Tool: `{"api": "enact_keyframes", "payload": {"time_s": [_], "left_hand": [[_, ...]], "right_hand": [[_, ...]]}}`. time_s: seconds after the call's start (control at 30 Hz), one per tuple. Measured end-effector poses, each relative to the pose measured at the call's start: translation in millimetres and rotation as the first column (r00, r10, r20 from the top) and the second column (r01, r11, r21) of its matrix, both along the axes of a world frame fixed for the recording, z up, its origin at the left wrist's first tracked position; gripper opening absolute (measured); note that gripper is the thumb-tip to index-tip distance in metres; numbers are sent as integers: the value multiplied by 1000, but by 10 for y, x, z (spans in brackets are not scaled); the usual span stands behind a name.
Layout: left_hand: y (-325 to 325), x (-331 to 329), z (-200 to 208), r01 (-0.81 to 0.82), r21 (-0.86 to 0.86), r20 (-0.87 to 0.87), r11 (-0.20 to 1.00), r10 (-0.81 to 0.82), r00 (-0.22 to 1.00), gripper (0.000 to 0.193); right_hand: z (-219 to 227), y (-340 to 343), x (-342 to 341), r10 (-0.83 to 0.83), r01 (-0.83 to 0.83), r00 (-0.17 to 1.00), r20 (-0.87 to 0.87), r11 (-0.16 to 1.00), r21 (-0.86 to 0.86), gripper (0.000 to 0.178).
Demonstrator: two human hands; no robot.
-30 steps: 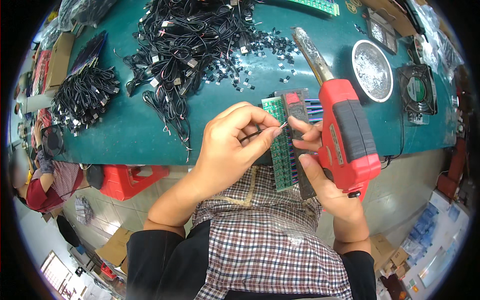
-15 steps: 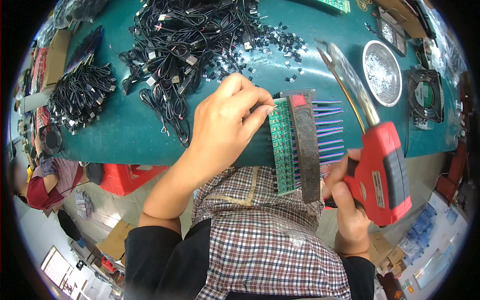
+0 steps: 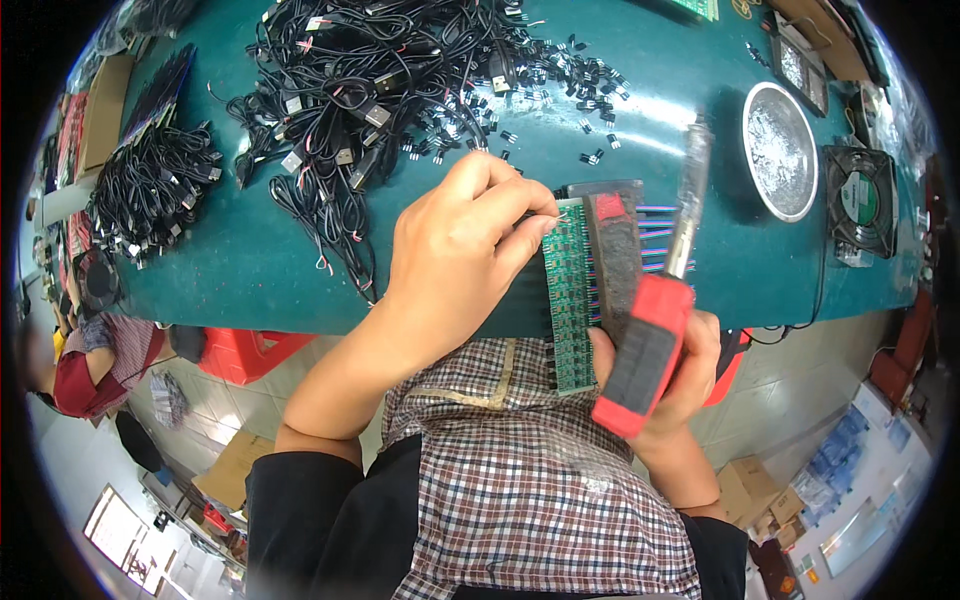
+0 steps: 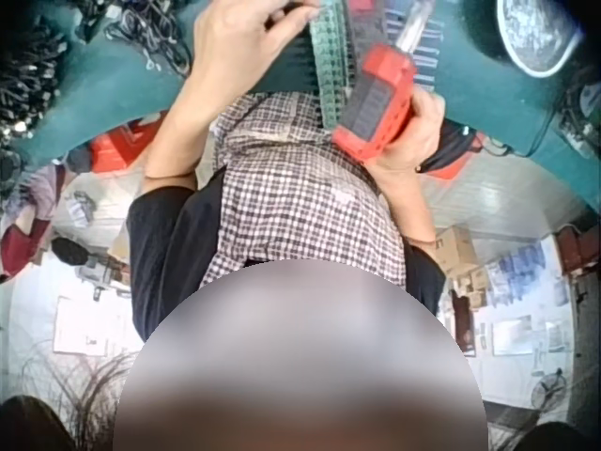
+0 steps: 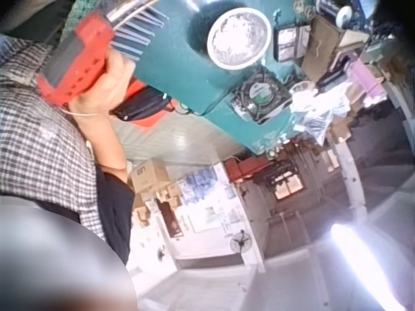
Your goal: The person assembles electrical components on a PCB by hand, using a soldering gun to connect wires with solder wire.
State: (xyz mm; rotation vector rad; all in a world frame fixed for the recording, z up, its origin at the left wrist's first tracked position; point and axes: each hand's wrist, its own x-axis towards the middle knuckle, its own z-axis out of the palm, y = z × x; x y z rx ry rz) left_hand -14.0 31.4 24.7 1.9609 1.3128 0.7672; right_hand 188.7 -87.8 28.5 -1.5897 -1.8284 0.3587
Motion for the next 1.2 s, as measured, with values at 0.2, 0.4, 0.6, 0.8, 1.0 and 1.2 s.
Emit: {"api": "enact_keyframes", "payload": {"time_s": [0.2, 0.4, 0.6, 0.8, 1.0, 1.2], "left_hand": [[-20, 21, -44, -23, 28, 14, 999, 23, 1000, 10], [-53, 37, -69, -42, 54, 28, 998, 40, 999, 9], [-52, 9, -39, -18, 61, 40, 998, 15, 999, 12], [-29, -1, -14, -9, 76, 29, 997, 7, 1000, 12], [0, 3, 5, -2, 92, 27, 996, 0, 1000, 11], [34, -19, 37, 19, 85, -17, 996, -17, 1000, 10]], "right_hand": [[-6, 49, 1, -159, 158, 987, 28, 987, 30, 80], [-67, 30, 27, -150, 148, 989, 22, 987, 56, 75], [30, -112, 91, -189, 177, 970, -153, 980, -87, 56], [534, -449, 340, -193, 78, 943, -270, 920, -385, 45], [579, -476, 279, -361, 10, 778, -514, 825, -565, 35], [544, -402, 210, -474, 9, 686, -552, 764, -645, 26]]}}
